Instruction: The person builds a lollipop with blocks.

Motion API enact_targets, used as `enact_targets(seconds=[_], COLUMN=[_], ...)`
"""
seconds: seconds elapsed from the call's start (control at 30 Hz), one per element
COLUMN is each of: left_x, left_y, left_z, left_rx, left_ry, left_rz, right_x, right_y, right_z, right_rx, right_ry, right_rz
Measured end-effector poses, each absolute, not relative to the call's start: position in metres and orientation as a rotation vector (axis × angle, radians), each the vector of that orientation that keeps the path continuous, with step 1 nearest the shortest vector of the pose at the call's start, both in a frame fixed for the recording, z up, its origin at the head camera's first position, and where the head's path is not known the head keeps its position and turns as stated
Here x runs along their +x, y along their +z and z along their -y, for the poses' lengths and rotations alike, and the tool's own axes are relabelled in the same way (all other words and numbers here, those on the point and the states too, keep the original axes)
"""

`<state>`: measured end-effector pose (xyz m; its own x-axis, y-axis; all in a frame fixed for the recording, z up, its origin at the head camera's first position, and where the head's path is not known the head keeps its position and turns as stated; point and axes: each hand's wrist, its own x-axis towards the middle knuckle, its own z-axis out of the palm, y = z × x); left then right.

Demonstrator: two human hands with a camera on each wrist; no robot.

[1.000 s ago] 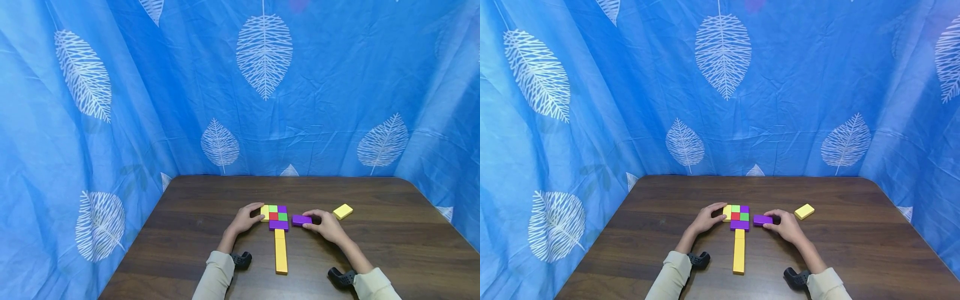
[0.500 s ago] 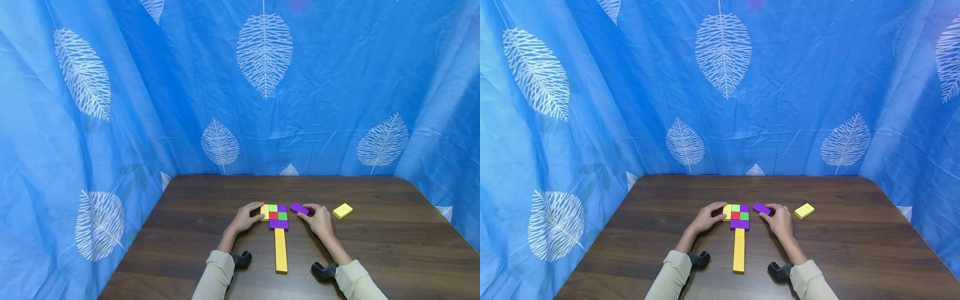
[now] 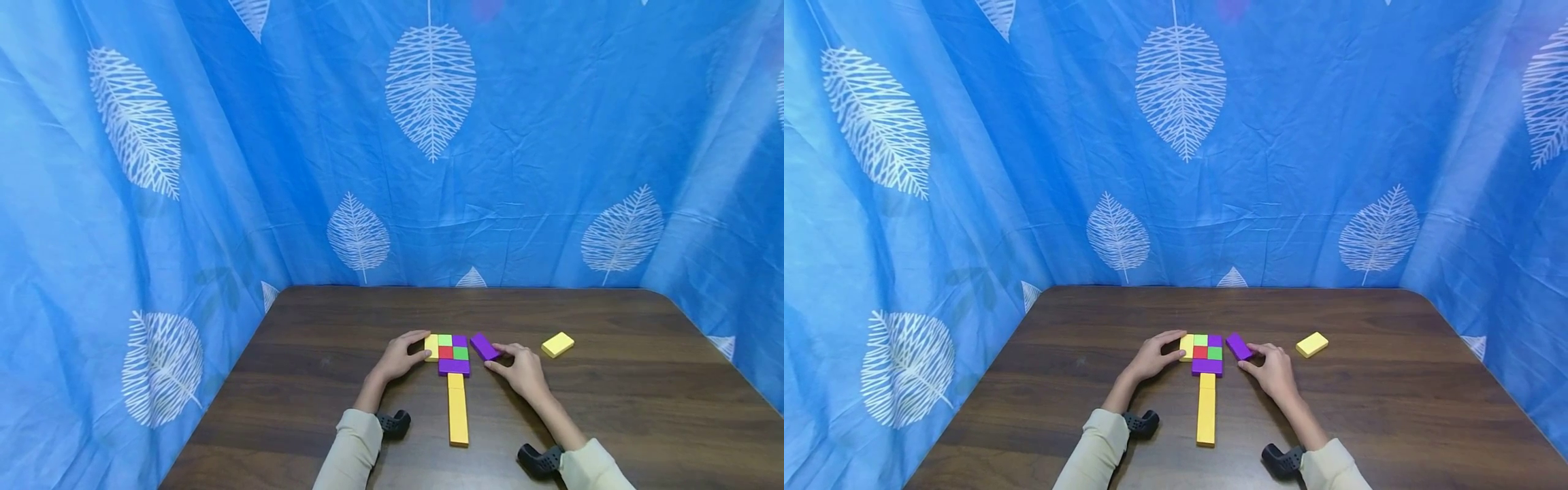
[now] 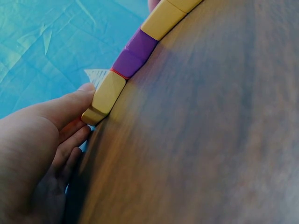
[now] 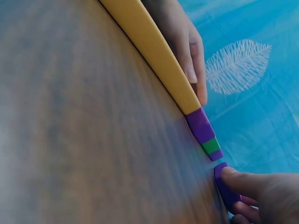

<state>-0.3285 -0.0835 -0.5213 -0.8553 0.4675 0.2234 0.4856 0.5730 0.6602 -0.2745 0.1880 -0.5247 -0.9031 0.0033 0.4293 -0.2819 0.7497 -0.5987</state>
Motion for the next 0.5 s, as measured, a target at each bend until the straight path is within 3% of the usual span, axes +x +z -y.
enact_targets(seconds=[0.5], left_x=[-0.329], left_y=[-0.522], left_z=[0.083], left_rx=[-0.83], left_ry=[-1.17], left_rz=[2.76], right_x=[-0.291], right_y=[-0.529], right_z=[-0.205], right_rx=[0.503], right_ry=[1.128], right_rz=[2.641])
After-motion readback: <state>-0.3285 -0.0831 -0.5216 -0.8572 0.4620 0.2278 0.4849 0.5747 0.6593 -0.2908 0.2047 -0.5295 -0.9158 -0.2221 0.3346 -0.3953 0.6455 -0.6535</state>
